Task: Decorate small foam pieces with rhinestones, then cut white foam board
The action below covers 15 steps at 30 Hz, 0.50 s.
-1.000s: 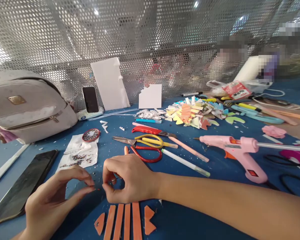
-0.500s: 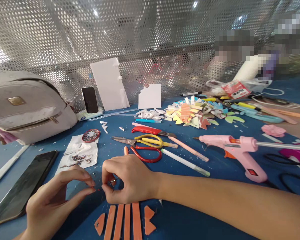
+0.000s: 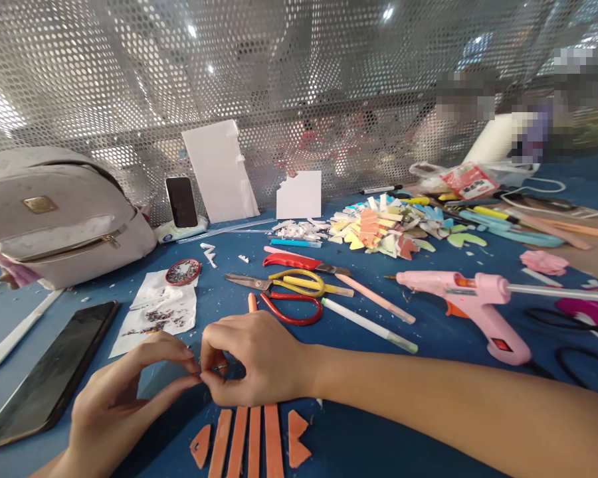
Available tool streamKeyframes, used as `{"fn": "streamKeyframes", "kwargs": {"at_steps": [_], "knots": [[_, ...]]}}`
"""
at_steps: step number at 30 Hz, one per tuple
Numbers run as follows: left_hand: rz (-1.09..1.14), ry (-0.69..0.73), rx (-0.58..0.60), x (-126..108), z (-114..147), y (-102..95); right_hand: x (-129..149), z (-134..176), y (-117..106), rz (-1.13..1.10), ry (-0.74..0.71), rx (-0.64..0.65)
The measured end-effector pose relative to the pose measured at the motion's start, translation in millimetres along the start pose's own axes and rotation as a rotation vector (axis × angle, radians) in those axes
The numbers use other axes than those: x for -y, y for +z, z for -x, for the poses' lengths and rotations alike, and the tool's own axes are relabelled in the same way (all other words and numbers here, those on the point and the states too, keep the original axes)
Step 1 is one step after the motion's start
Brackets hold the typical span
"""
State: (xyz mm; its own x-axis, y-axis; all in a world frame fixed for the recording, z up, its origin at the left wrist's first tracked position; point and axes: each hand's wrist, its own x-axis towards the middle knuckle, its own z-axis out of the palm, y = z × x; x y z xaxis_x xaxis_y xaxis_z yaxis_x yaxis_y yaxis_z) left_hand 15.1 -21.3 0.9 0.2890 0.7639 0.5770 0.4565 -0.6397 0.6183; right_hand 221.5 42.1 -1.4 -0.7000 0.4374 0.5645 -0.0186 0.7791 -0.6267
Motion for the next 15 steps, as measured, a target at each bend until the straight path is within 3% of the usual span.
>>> {"fn": "streamKeyframes", "kwargs": {"at_steps": [7, 10, 12, 15], "knots": [[-0.099, -0.042, 0.080, 2.5, -4.2, -1.2, 1.9, -3.2, -5.0, -0.148, 0.153, 0.015], [-0.231, -0.064, 0.041, 16.1, -18.6, -22.3, 0.7, -4.0, -8.9, -0.252, 0.291, 0.021], [-0.367, -0.155, -0.011, 31.5, -29.8, -43.0, -0.1, -4.1, -10.4, -0.347, 0.401, 0.021], [-0.692, -0.410, 0.132, 56.7, -39.7, -72.7, -0.7, -3.9, -10.6, -0.428, 0.475, -0.010]]}}
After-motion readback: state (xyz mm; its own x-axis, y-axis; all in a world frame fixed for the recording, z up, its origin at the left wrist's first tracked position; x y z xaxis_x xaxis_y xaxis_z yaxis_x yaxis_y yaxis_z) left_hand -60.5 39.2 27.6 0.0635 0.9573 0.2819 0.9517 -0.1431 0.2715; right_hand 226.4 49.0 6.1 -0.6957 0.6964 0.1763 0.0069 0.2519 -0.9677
